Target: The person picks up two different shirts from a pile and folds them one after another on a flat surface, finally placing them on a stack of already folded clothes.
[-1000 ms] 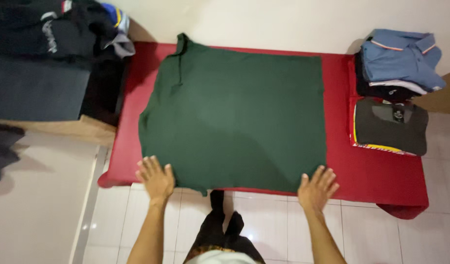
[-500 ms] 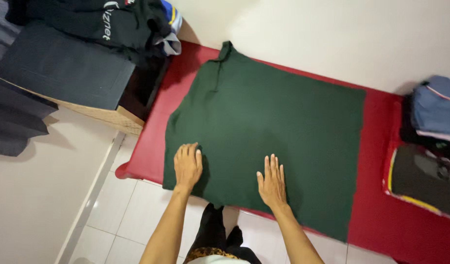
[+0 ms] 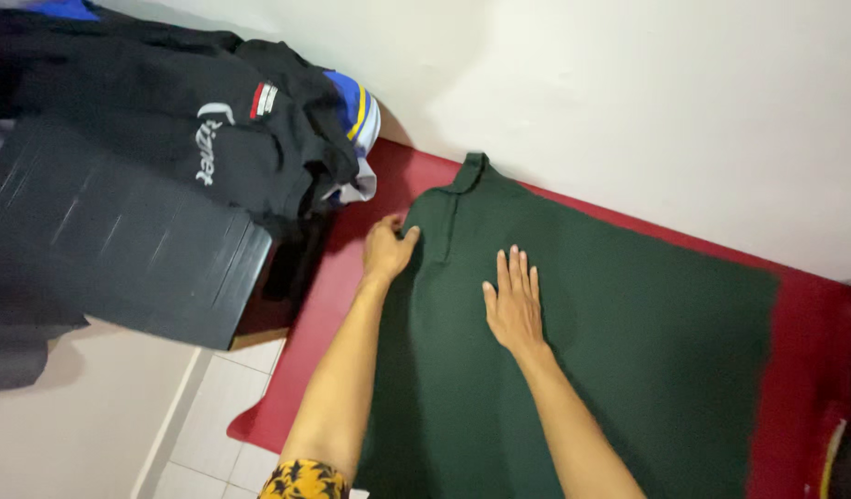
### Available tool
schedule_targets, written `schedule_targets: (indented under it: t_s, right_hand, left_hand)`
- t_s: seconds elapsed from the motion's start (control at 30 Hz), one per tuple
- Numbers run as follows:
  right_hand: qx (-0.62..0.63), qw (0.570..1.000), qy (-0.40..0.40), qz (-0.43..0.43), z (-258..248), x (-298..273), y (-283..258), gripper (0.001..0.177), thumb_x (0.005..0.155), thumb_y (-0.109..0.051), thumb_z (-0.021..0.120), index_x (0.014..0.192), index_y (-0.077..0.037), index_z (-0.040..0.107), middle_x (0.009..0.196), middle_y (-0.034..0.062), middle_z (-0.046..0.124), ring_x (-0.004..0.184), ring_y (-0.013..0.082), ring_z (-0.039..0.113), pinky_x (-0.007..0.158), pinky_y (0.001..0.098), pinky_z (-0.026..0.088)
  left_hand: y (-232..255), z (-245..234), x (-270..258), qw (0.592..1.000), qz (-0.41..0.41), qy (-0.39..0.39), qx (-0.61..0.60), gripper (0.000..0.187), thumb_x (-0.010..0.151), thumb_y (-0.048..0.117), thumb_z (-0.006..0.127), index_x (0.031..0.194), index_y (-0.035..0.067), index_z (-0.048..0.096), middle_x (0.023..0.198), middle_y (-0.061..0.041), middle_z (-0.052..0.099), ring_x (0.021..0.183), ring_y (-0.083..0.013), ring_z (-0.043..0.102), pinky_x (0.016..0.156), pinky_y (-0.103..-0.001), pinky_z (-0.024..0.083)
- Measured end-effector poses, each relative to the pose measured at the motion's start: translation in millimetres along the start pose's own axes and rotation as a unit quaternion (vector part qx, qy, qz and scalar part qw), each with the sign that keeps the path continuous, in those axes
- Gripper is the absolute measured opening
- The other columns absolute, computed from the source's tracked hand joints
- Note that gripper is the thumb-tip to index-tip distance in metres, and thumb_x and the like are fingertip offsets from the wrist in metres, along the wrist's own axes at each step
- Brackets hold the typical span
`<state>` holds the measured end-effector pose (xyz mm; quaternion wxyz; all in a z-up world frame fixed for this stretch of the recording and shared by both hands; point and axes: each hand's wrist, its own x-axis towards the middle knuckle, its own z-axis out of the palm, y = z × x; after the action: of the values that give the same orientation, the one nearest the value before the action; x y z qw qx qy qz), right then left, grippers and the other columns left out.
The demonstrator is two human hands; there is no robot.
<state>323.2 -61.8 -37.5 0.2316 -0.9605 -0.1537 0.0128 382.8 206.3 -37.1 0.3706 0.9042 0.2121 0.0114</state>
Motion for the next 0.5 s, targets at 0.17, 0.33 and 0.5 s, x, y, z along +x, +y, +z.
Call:
schedule_targets:
  t_s: [0.17,0.33,0.5]
  right_hand:
    - [-0.034,0.998,-0.056,0.015,9.1,54.7,-4.9,0.065,0.106,-0.039,0.040,0.160,-0.004,0.030,0.167,0.0240,0.020,0.156,0.0402,0.017,0.124,0.0567,0.011]
    - [-0.100,0.994,-0.050,0.008,7.7,53.8,-10.2,0.069,0.104,-0.043,0.042,0.160,-0.006,0.028,0.167,0.0224,0.020,0.155,0.0380,0.016,0.123,0.0569,0.010]
    - [-0.092,0.995,-0.010,0.047,10.2,50.9,-11.0,0.073,0.102,-0.044,0.045,0.161,-0.005,0.026,0.167,0.0280,0.018,0.156,0.0387,0.015,0.125,0.0567,0.010]
  left_hand:
    - [0.3,8.1,42.4,0.945,-0.169,-0.264,-0.091,0.057,0.087,0.037,0.072,0.129,-0.002,0.072,0.127,-0.020,0.077,0.117,-0.0285,0.073,0.101,-0.039,0.053]
    - [-24.3,0.2,61.4,0.877,-0.215,-0.284,-0.322,0.075,0.094,0.033,0.072,0.151,0.001,0.036,0.143,-0.019,0.058,0.127,-0.0281,0.060,0.106,-0.039,0.049]
    - [-53.1,18.1,76.8,0.880,-0.183,-0.323,-0.296,0.069,0.092,0.034,0.066,0.150,0.005,0.044,0.143,-0.024,0.062,0.129,-0.0323,0.060,0.104,-0.043,0.050]
